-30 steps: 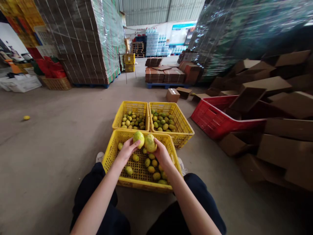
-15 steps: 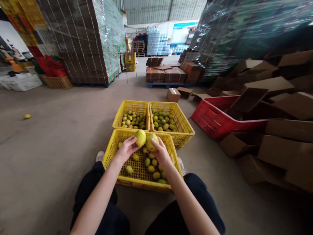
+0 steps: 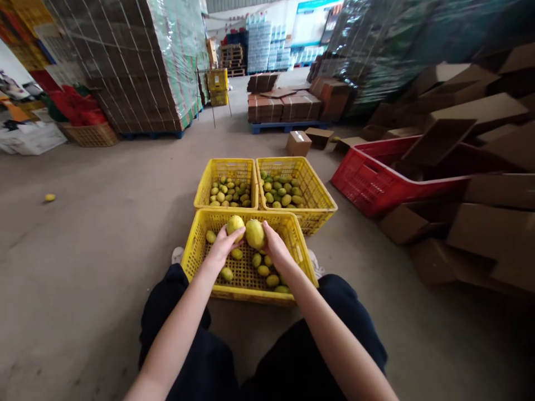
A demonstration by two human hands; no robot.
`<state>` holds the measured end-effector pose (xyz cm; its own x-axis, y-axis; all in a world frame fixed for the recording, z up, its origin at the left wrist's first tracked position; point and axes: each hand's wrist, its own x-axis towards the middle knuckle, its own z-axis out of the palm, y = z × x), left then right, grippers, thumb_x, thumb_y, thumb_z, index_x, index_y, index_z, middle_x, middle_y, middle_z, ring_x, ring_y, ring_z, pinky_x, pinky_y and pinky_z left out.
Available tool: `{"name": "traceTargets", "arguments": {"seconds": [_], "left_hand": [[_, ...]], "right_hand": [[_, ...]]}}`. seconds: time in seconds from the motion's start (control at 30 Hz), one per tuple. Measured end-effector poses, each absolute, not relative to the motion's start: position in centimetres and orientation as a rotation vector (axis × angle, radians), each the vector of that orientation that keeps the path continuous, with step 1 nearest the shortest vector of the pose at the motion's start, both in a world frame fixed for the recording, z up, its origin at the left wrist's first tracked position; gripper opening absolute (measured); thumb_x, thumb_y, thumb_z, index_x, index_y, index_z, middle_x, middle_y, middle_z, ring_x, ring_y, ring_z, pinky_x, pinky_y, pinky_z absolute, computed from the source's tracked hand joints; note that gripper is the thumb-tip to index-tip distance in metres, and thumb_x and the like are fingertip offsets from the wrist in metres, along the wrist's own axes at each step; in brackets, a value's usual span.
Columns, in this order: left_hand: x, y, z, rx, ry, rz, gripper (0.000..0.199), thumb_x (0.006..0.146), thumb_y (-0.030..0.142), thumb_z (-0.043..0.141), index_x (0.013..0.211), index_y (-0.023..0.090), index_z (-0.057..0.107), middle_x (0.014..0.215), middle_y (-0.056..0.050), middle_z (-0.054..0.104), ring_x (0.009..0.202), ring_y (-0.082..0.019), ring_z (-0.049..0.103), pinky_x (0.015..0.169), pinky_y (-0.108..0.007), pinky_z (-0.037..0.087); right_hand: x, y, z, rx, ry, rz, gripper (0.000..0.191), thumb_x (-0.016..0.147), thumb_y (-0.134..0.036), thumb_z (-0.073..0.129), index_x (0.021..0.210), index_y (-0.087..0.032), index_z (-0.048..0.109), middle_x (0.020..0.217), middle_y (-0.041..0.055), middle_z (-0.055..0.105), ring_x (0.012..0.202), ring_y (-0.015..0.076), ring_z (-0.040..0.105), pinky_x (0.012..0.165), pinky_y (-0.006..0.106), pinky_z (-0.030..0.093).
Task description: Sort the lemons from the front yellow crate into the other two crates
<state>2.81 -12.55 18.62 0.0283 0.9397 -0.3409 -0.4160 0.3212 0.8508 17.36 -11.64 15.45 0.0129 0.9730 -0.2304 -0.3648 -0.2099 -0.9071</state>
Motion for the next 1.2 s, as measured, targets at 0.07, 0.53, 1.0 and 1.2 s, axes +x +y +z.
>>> {"name": "traceTargets", "arguments": {"seconds": [0.07, 0.53, 1.0, 1.2], "left_hand": [[2.9, -12.5, 18.5, 0.603, 1.157, 1.165, 0.038, 0.071, 0.024, 0.084, 0.102, 0.018, 0.064, 0.110, -0.009, 0.070, 0.105, -0.023, 0.067, 0.091, -0.036, 0.057], [1.4, -11.4, 19.0, 0.445, 1.004, 1.246, 0.026, 0.070, 0.029, 0.085, 0.088, 0.017, 0.071, 0.099, -0.007, 0.072, 0.095, -0.017, 0.065, 0.089, -0.030, 0.053], [1.0, -11.5, 20.4, 0.237, 0.783, 1.242, 0.017, 0.091, 0.020, 0.058, 0.104, 0.011, 0.065, 0.102, -0.015, 0.072, 0.107, -0.024, 0.069, 0.089, -0.031, 0.058], [1.1, -11.8, 21.0, 0.318, 0.774, 1.228, 0.020, 0.087, 0.025, 0.066, 0.103, 0.011, 0.066, 0.102, -0.012, 0.073, 0.106, -0.022, 0.070, 0.085, -0.025, 0.058]], "right_hand": [[16.8, -11.7, 15.9, -1.072, -0.696, 1.625, 0.044, 0.067, -0.067, 0.071, 0.080, -0.026, 0.067, 0.082, 0.0037, 0.074, 0.089, 0.0265, 0.068, 0.063, 0.034, 0.053], [17.4, -11.2, 17.6, -0.913, -0.127, 1.597, 0.013, 0.083, -0.035, 0.064, 0.085, -0.022, 0.065, 0.069, -0.0004, 0.068, 0.058, 0.0158, 0.058, 0.044, 0.025, 0.045], [18.4, -10.9, 17.7, -0.710, -0.092, 1.734, 0.040, 0.098, -0.052, 0.038, 0.107, -0.021, 0.062, 0.085, 0.0096, 0.073, 0.064, 0.0207, 0.065, 0.052, 0.031, 0.056], [18.5, -11.4, 18.2, -0.660, -0.182, 1.799, 0.026, 0.087, -0.033, 0.058, 0.108, -0.017, 0.062, 0.084, 0.0102, 0.074, 0.067, 0.0224, 0.067, 0.056, 0.031, 0.057]]}}
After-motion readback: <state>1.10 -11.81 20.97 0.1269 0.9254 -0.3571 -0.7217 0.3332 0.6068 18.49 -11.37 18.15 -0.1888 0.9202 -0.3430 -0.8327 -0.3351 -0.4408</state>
